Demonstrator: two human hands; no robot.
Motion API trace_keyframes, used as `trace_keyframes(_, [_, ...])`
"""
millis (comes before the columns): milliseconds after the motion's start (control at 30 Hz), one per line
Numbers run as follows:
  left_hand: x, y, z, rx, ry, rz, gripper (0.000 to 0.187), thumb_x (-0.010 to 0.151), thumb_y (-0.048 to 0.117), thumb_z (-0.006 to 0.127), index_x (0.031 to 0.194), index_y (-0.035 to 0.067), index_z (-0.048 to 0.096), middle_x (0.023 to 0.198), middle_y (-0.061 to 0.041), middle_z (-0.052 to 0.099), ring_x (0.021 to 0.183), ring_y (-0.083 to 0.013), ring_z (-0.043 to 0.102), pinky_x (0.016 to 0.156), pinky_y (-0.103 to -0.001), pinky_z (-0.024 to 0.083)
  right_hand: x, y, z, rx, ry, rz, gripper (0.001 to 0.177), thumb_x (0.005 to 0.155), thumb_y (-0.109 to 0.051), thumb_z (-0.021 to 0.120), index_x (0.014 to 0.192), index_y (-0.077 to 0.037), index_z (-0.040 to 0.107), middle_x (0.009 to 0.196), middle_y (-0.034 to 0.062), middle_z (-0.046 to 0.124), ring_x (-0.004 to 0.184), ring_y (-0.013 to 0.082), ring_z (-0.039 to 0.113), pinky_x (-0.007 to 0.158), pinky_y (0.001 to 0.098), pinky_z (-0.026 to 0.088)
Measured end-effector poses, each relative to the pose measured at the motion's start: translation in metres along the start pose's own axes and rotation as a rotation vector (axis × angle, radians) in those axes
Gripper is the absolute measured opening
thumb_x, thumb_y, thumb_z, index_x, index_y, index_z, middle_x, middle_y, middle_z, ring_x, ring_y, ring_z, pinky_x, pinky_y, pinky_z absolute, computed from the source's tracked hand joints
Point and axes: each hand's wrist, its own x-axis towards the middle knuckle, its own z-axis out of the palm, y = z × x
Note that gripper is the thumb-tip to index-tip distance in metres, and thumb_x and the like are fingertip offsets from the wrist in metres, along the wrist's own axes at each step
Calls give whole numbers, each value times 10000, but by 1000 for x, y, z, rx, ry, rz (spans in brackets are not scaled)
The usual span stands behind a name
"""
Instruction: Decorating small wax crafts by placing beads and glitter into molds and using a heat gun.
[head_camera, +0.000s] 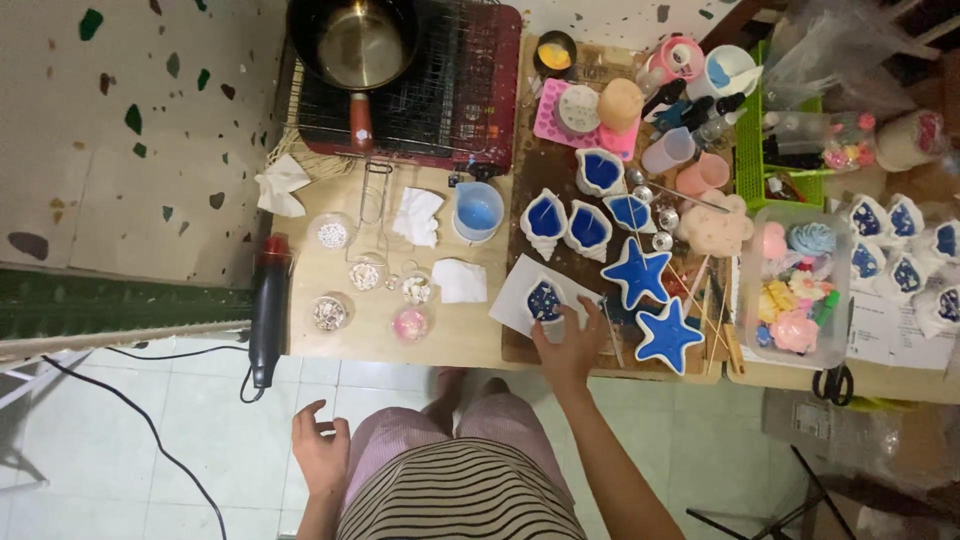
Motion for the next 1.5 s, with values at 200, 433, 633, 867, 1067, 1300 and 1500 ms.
trace_keyframes(200, [3,2,1,-6,-23,0,357,829,3,658,1180,-47,614,1180,-190,597,789,-262,707,603,-350,600,9,0,14,-299,-203,-275,586,828,-468,736,1271,-88,677,1611,250,261,1469,470,233,1105,710,222])
trace_keyframes(433, [-3,-9,-1,1,-13,-6,364,825,-1,653,1184,-46,619,1182,-196,590,777,-269,705,628,-350,600,7,7,26,-311,-239,-283,667,866,-494,701,1366,-60,625,1651,262,198,1524,471,154,1125,754,135])
trace_keyframes(633, [-6,-5,-4,37,-29,-47,370,835,22,658,1198,-39,622,1175,-193,585,793,-270,706,631,-353,598,4,5,20,-328,-256,-256,635,861,-472,721,1342,-71,621,1637,252,216,1507,466,178,1120,752,145])
trace_keyframes(867, [-5,-4,-4,24,-20,-50,362,841,21,646,1198,-40,623,1197,-193,584,806,-268,710,633,-349,604,-5,20,2,-166,98,-269,218,881,-186,735,1069,-87,684,1392,136,560,1310,391,494,1094,587,367])
trace_keyframes(1067, [-4,9,-2,39,8,58,327,846,21,647,1168,-30,626,1151,-171,609,781,-253,693,608,-341,592,-24,49,-6,124,105,119,112,924,-89,684,1025,-38,686,1039,106,708,899,293,671,822,395,523])
trace_keyframes(1300, [0,20,28,192,-122,325,270,842,99,719,1100,42,663,1042,-92,673,737,-268,622,660,-389,540,-19,95,-20,38,238,450,147,917,-98,725,1045,-32,751,941,137,711,817,276,681,750,386,529])
trace_keyframes(1500, [-6,99,55,58,-317,613,289,832,117,714,1117,84,684,1079,-112,667,878,-310,697,715,-393,580,34,1,-23,244,-105,115,229,814,-106,789,1033,-41,772,985,120,643,750,275,611,687,387,524])
